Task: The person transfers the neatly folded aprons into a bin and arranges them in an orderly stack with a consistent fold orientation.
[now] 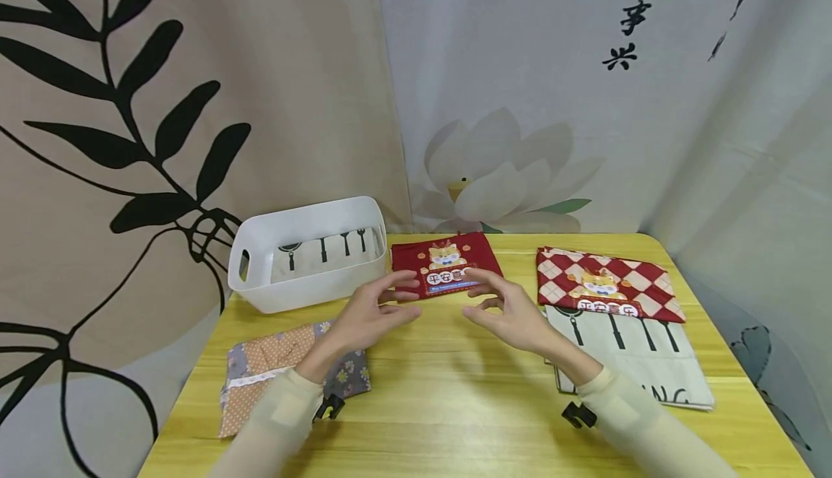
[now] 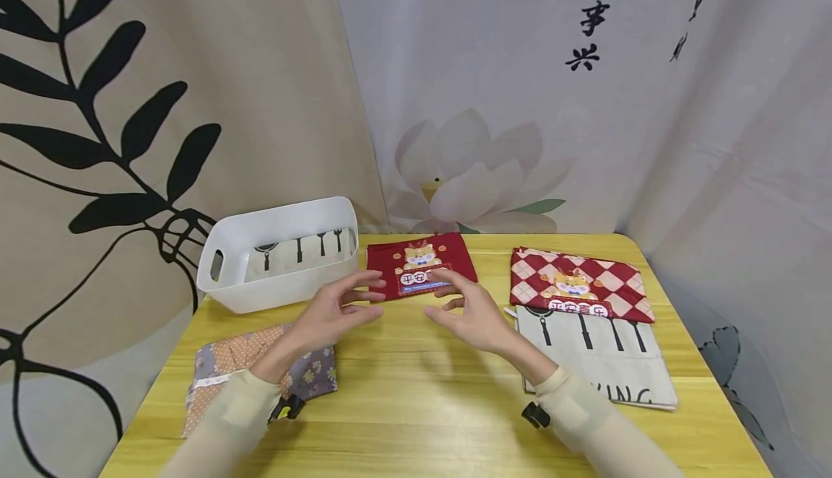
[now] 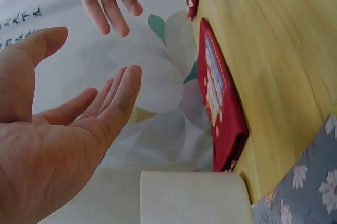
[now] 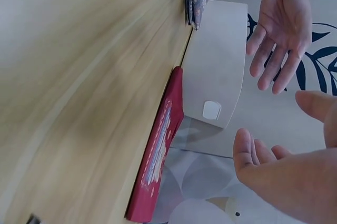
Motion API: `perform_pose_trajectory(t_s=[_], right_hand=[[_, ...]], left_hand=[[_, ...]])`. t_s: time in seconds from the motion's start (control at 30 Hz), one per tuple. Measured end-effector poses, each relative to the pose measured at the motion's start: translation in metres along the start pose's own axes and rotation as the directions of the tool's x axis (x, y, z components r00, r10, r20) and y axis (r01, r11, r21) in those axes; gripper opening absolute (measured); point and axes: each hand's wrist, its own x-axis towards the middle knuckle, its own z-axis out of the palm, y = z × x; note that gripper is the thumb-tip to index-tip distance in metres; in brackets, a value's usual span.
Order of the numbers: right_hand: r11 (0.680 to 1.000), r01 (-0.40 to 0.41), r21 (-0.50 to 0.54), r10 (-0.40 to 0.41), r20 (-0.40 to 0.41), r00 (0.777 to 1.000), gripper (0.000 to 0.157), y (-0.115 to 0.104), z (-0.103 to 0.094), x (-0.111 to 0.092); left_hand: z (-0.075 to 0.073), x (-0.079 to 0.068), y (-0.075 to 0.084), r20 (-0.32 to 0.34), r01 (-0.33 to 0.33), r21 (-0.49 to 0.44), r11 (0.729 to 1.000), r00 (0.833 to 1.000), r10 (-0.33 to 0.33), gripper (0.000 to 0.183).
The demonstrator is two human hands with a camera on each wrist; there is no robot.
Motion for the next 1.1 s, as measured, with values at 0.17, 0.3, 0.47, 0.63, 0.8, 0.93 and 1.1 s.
perform_pose_trajectory(t_s=[0.17,0.3,0.47,0.63,0.8,0.93,1.1], right_hand=[[1.000,-0.014,-0.009,0.014,-0.022,1.000,0.064,0.008,-0.006,-0.008],[1.000,-0.017,-0.007,0.017,-0.034,0.999,0.063,0.013,-0.009,-0.013],[1.000,-0.019,0.002,0.019,-0.045,0.999,0.064,0.016,-0.011,-0.020],[1.000,-0.018,-0.009,0.017,-0.061,0.998,0.065,0.020,-0.017,-0.026],[0.999,-0.024,-0.029,0.022,-0.082,0.996,0.063,0.026,-0.024,-0.033],[0.999,-0.027,-0.033,0.023,-0.093,0.995,0.063,0.030,-0.030,-0.039],[0.998,-0.037,-0.045,0.033,-0.093,0.995,0.063,0.035,-0.038,-0.047]], left_hand=[[0.006,0.002,-0.002,0.006,0.002,0.000,1.000,1.000,-0.002,0.067],[0.011,0.004,-0.004,0.010,0.007,-0.009,1.000,1.000,-0.007,0.066],[0.019,0.007,-0.004,0.030,0.009,-0.035,0.999,1.000,-0.007,0.065],[0.026,0.009,-0.003,0.040,0.010,-0.027,1.000,0.999,-0.009,0.066],[0.036,0.013,-0.004,0.063,0.003,-0.033,0.999,0.998,-0.001,0.063],[0.043,0.016,-0.005,0.084,-0.002,-0.050,0.999,0.996,0.006,0.063],[0.052,0.021,-0.006,0.099,-0.004,-0.049,0.999,0.995,0.009,0.062]])
